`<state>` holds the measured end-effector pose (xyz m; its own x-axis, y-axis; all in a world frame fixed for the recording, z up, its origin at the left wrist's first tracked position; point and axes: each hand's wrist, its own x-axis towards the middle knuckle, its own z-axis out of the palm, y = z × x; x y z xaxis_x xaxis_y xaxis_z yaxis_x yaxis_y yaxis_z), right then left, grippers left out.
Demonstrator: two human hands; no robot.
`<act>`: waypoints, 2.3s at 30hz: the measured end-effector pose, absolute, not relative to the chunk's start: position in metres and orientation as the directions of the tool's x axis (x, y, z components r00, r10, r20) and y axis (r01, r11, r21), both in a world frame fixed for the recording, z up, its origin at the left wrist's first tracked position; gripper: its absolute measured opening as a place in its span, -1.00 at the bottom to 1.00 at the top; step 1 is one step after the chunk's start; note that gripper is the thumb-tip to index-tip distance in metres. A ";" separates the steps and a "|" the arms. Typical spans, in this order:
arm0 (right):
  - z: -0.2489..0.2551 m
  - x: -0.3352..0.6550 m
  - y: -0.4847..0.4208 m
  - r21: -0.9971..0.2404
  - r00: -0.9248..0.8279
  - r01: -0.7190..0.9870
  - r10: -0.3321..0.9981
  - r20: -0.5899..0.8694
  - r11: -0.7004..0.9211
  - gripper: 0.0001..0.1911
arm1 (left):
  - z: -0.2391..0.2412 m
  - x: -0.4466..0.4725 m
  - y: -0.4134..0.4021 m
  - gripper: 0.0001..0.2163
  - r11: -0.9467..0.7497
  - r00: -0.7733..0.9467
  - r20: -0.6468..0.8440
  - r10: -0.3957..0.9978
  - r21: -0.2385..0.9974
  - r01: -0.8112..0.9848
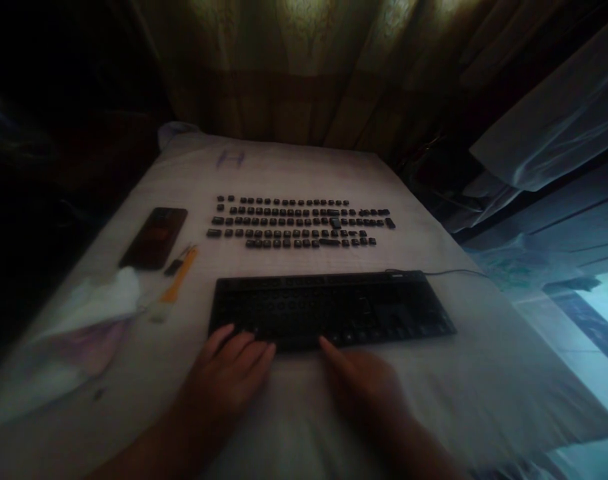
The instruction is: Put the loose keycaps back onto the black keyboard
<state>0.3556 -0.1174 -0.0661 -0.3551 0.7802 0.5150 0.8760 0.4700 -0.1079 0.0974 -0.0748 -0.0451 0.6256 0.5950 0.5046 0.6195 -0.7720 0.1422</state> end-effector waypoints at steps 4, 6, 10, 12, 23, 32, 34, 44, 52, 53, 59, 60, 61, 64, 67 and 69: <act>-0.067 0.354 -0.115 -0.082 -0.348 0.889 0.780 0.521 0.451 -0.65 | -0.044 0.101 -0.072 -0.74 -0.775 0.644 0.508 0.572 0.077 0.628; -0.067 0.352 -0.116 -0.082 -0.337 0.893 0.780 0.527 0.441 -0.65 | -0.045 0.102 -0.069 -0.74 -0.782 0.645 0.530 0.550 0.057 0.620; -0.064 0.351 -0.117 -0.109 -0.318 0.893 0.782 0.536 0.437 -0.66 | -0.047 0.100 -0.063 -0.70 -0.800 0.612 0.605 0.510 0.073 0.595; -0.063 0.350 -0.117 -0.122 -0.318 0.887 0.782 0.536 0.445 -0.66 | -0.047 0.097 -0.061 -0.69 -0.803 0.621 0.591 0.515 0.079 0.590; -0.056 0.349 -0.116 -0.115 -0.326 0.886 0.781 0.533 0.449 -0.67 | -0.028 0.074 -0.039 -0.83 -0.773 0.592 0.598 0.541 0.076 0.630; -0.042 0.354 -0.094 -0.157 -0.261 0.876 0.723 0.639 0.456 -0.76 | -0.025 0.044 0.022 -0.76 -0.638 0.483 0.571 0.664 0.096 0.764; -0.042 0.356 -0.091 -0.159 -0.240 0.884 0.719 0.653 0.440 -0.78 | -0.032 0.041 0.027 -0.73 -0.612 0.448 0.556 0.701 0.146 0.777; -0.052 0.408 -0.083 -0.223 0.041 0.958 0.681 0.731 0.182 -0.82 | -0.048 0.035 0.024 -0.74 -0.594 0.398 0.520 0.756 0.289 0.751; -0.046 0.411 -0.056 -0.188 -0.119 0.945 0.815 0.567 0.268 -0.73 | -0.059 0.034 0.028 -0.66 -0.571 0.385 0.510 0.769 0.278 0.772; -0.043 0.408 -0.049 -0.191 -0.136 0.942 0.836 0.532 0.275 -0.72 | -0.061 0.033 0.028 -0.66 -0.570 0.383 0.511 0.770 0.280 0.772; -0.015 0.388 -0.002 -0.230 -0.199 0.939 0.951 0.236 0.254 -0.73 | -0.062 0.034 0.030 -0.65 -0.580 0.415 0.475 0.776 0.280 0.765; -0.010 0.384 0.004 -0.228 -0.211 0.942 0.962 0.171 0.247 -0.74 | -0.061 0.034 0.029 -0.65 -0.572 0.409 0.467 0.784 0.286 0.768; -0.006 0.381 0.009 -0.224 -0.224 0.944 0.969 0.102 0.242 -0.76 | -0.061 0.035 0.029 -0.64 -0.562 0.401 0.460 0.793 0.294 0.773; 0.003 0.374 0.020 -0.223 -0.252 0.945 0.967 -0.027 0.240 -0.79 | -0.059 0.036 0.028 -0.63 -0.535 0.381 0.440 0.813 0.306 0.788; 0.009 0.370 0.025 -0.239 -0.268 0.938 0.962 -0.048 0.249 -0.75 | -0.058 0.037 0.027 -0.64 -0.527 0.376 0.438 0.817 0.301 0.795; 0.012 0.369 0.029 -0.251 -0.281 0.933 0.958 -0.057 0.258 -0.70 | -0.057 0.038 0.026 -0.65 -0.523 0.368 0.448 0.815 0.294 0.800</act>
